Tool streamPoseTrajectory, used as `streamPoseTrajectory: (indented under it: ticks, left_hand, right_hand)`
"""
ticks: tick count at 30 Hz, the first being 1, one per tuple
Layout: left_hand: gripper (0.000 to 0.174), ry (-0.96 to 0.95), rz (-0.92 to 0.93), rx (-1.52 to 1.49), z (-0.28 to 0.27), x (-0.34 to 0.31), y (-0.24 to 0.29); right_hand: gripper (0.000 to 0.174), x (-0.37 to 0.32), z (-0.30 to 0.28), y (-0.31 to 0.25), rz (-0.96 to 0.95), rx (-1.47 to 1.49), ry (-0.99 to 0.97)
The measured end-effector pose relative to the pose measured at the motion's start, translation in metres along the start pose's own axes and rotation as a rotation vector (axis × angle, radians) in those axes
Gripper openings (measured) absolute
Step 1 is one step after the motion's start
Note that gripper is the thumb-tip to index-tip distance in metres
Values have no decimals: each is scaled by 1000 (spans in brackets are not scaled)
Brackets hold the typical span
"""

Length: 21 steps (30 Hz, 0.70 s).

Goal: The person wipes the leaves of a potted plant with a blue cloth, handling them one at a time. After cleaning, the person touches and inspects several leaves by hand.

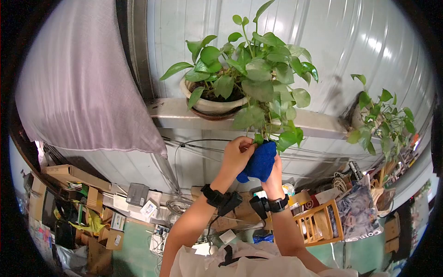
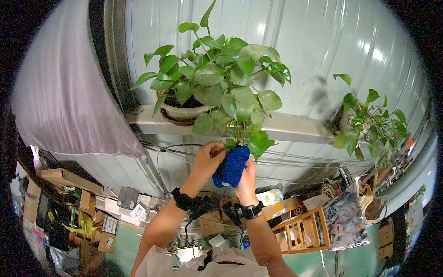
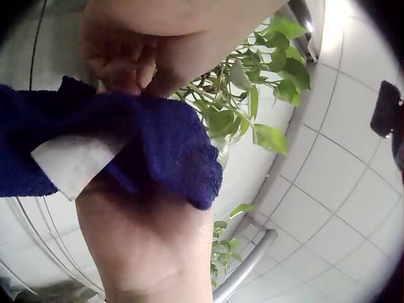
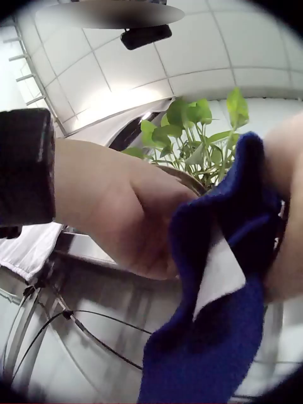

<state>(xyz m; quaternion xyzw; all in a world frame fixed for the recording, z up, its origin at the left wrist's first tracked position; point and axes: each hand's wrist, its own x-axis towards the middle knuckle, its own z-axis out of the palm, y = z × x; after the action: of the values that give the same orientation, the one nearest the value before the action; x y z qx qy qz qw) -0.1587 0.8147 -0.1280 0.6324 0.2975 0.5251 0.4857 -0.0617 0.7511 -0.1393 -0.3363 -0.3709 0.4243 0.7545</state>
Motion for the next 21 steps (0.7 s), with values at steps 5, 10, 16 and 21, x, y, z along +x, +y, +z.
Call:
streamPoseTrajectory:
  ticks: [5, 10, 16, 21]
  left_hand:
    - [13, 17, 9, 30, -3, 3, -6]
    - [13, -40, -3, 16, -7, 7, -12]
    - [15, -80, -72, 85, -8, 11, -14]
    - [18, -96, -30, 141, -16, 13, -27]
  right_hand:
    - [15, 10, -2, 4, 36, -58, 5]
    - [16, 15, 4, 3, 82, -29, 34]
    - [14, 21, 22, 7, 101, 156, 109]
    - [13, 27, 21, 15, 108, 165, 135]
